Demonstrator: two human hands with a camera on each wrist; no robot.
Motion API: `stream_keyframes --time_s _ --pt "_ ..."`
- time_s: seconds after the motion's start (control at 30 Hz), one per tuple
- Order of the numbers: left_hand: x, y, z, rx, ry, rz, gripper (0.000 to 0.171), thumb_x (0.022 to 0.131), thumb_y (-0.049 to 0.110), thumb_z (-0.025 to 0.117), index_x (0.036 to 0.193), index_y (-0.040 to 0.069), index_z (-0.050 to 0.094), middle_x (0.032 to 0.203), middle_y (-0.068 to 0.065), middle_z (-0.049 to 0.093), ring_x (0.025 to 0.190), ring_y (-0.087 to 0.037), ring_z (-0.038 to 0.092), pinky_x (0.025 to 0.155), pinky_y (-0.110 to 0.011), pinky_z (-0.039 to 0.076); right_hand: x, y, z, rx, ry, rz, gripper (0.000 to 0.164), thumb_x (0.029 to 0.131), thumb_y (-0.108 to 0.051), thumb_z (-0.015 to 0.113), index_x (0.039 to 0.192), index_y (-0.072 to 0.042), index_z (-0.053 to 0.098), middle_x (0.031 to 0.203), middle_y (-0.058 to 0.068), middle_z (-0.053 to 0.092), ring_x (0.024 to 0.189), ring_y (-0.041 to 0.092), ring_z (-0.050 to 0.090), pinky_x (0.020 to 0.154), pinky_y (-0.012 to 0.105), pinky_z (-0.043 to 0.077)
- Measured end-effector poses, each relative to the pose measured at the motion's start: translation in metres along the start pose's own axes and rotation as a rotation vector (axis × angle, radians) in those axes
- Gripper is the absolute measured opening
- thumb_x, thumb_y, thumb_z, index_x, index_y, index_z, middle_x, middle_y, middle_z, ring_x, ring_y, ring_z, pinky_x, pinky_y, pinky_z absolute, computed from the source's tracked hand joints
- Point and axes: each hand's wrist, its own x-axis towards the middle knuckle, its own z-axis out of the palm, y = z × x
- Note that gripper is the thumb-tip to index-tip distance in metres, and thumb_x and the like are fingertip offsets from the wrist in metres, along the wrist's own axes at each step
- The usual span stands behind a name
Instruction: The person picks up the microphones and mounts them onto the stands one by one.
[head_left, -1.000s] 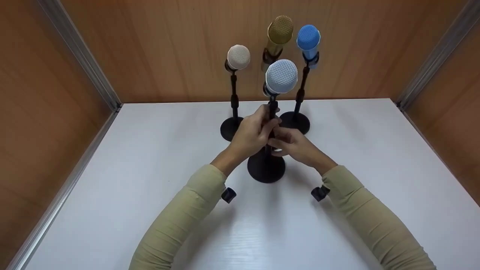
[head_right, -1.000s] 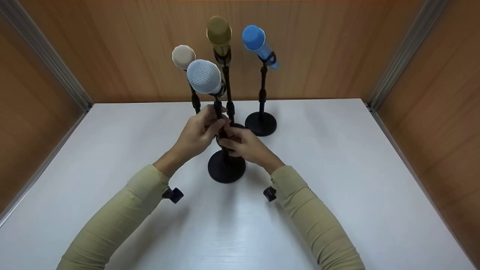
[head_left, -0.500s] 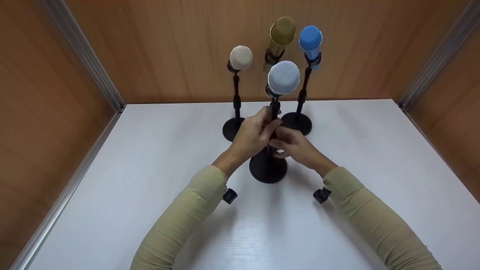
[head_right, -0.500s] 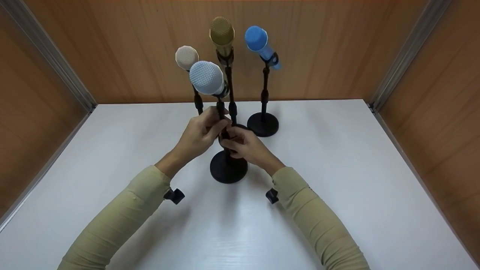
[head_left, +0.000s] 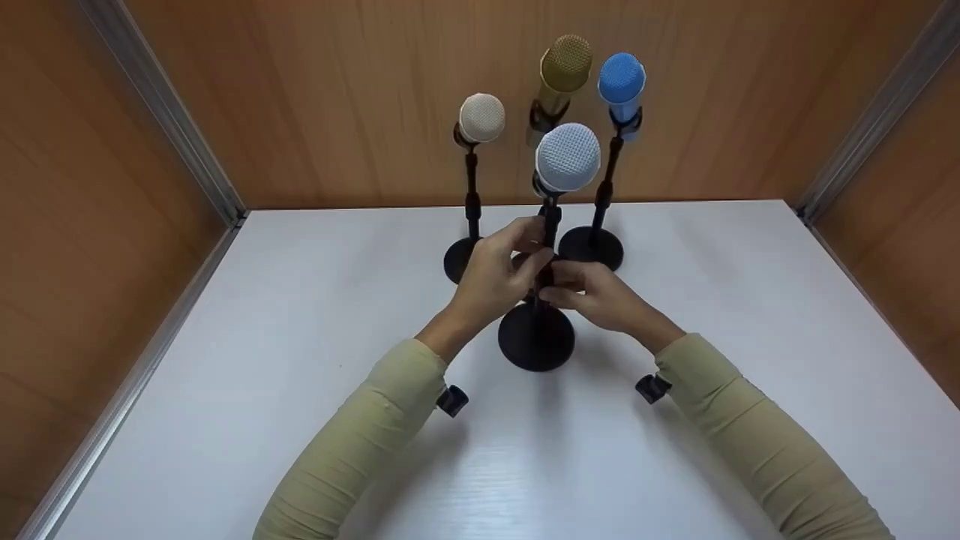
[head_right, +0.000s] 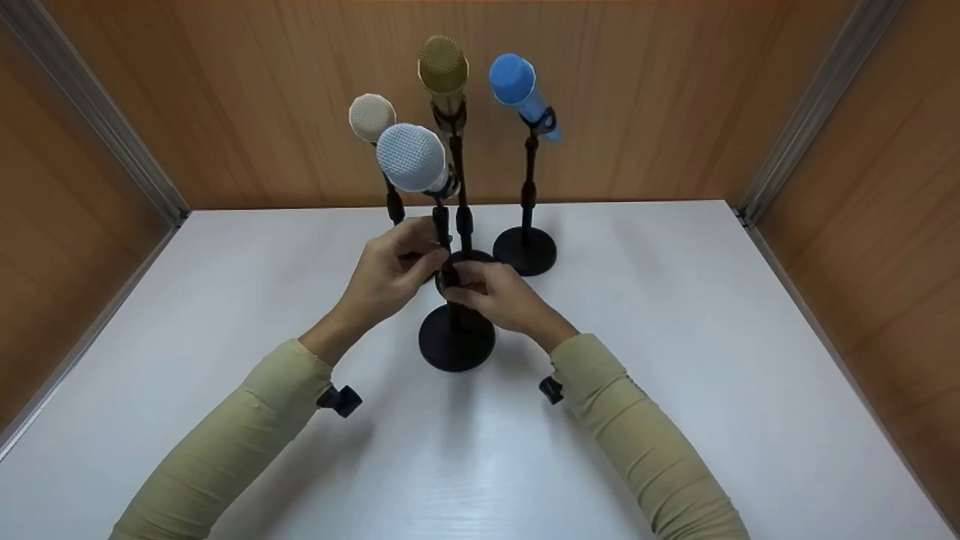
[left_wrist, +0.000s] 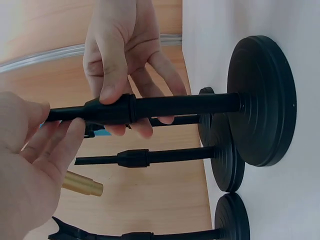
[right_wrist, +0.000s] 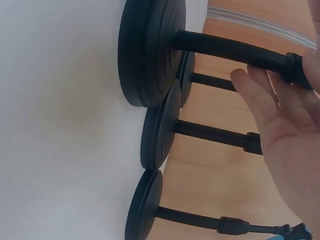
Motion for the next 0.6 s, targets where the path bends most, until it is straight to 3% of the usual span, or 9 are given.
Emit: stream_keyframes --time_s 0.13,0.27,0.37,0.5,0.6 --pt "0.002 0.0 0.001 0.031 0.037 0.002 0.023 0.098 -0.001 0.064 0.121 -0.002 0.062 0.108 -0.011 0.069 0.095 -0.011 0.066 0.08 -0.024 0.058 0.005 -0.001 0.002 -0.062 0.024 -0.047 0.028 0.097 -0.012 0.069 0.123 -0.001 0.068 0.11 0.011 0.074 0.098 0.023 0.071 0.085 0.032 0.059" --pt "-0.002 -0.001 -0.005 0.091 -0.011 -0.04 0.026 0.099 0.003 0.064 0.124 0.0 0.059 0.111 -0.01 0.067 0.097 -0.012 0.067 0.082 -0.023 0.057 0.006 -0.002 0.0 -0.153 0.015 -0.055 0.023 0.096 -0.013 0.071 0.116 -0.002 0.071 0.104 0.007 0.075 0.093 0.023 0.072 0.083 0.034 0.06" --pt "-0.012 -0.007 -0.014 0.226 -0.143 -0.136 0.029 0.099 0.009 0.066 0.126 0.002 0.059 0.114 -0.008 0.067 0.1 -0.014 0.066 0.086 -0.024 0.055 0.003 -0.005 -0.003 -0.293 -0.057 0.009 0.025 0.095 -0.019 0.074 0.117 -0.007 0.072 0.109 0.003 0.074 0.101 0.023 0.071 0.089 0.038 0.058" --pt "-0.031 -0.02 -0.023 0.459 -0.399 -0.332 0.044 0.098 0.023 0.07 0.136 0.005 0.057 0.129 -0.008 0.063 0.115 -0.02 0.062 0.098 -0.034 0.051 -0.002 -0.007 -0.003 -0.452 -0.204 0.174 0.048 0.095 -0.032 0.074 0.133 -0.004 0.064 0.129 0.01 0.068 0.123 0.028 0.062 0.103 0.046 0.05" --pt "-0.041 -0.03 -0.021 0.573 -0.55 -0.426 0.059 0.096 0.033 0.072 0.145 0.006 0.052 0.143 -0.013 0.055 0.127 -0.028 0.056 0.105 -0.042 0.047 -0.004 -0.005 0.002 -0.52 -0.258 0.248 0.06 0.093 -0.036 0.075 0.139 -0.001 0.059 0.138 0.014 0.062 0.131 0.03 0.055 0.109 0.049 0.044"
